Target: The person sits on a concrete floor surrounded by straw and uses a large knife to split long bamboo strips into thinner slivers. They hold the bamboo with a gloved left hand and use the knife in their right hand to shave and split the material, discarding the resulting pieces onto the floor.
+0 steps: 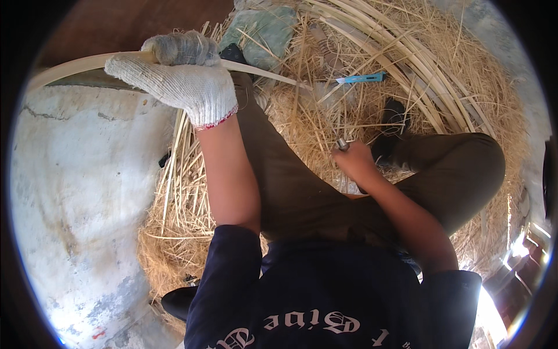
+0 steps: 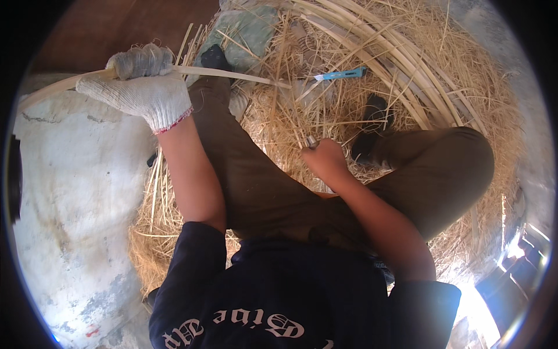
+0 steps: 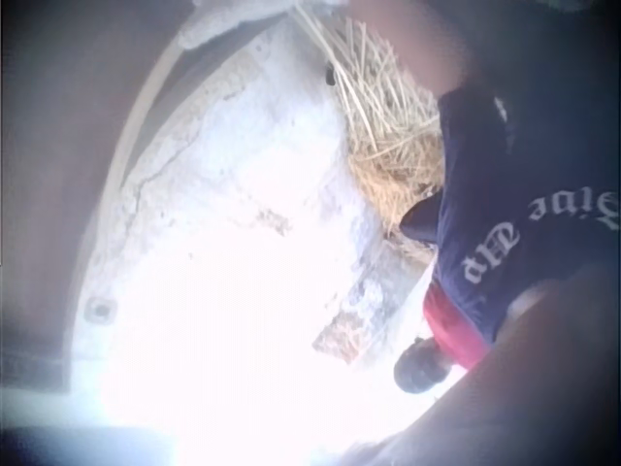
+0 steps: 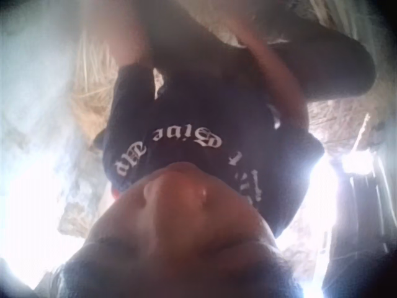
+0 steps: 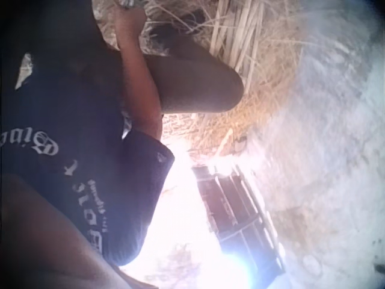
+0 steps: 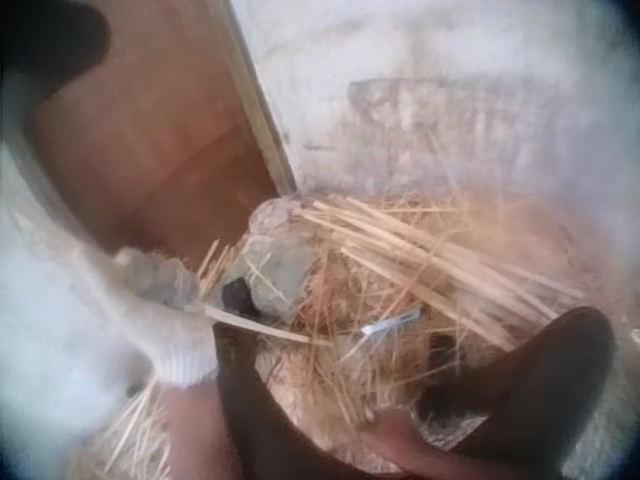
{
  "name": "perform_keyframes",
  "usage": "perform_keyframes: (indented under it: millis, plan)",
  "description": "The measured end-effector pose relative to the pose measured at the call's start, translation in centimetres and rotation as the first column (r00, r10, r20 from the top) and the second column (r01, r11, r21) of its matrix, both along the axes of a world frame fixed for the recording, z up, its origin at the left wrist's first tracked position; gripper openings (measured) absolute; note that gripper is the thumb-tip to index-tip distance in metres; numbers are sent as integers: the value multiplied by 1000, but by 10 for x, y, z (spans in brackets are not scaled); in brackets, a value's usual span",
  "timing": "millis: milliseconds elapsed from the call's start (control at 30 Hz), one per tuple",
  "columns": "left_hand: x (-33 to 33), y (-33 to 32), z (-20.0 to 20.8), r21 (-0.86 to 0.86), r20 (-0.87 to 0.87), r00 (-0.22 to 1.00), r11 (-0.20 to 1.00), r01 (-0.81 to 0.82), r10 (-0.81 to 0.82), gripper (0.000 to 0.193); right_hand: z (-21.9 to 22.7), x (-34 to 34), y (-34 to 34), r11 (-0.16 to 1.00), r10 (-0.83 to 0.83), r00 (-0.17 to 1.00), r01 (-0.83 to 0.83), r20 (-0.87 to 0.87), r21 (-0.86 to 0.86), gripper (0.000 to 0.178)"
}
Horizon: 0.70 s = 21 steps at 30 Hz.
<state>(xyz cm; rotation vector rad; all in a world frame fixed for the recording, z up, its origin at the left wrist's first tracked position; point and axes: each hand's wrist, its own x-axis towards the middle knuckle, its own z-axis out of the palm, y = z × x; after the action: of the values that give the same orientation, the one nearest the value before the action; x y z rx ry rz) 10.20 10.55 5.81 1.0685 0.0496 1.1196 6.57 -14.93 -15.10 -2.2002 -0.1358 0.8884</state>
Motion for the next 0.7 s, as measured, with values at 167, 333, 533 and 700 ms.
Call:
perform_keyframes:
  millis: [167, 333, 533, 700]
  plan:
    - [-2, 9, -5, -6, 52, 997, 998, 64, -63, 73, 43, -18, 9, 991, 36, 997, -45, 71, 129, 32]
    - [-24, 33, 2, 183, 179, 894, 907, 380, -410, 75, 22, -3, 8, 984, -8, 1000, 11, -18, 178, 30]
    - [-49, 19, 21, 4, 258, 905, 937, 349, -338, 78, 24, -2, 6, 984, -74, 997, 67, 37, 167, 25]
    - [-71, 24, 33, 186, 233, 879, 906, 380, -417, 74, 51, -7, 11, 971, -7, 936, -78, 351, 227, 24]
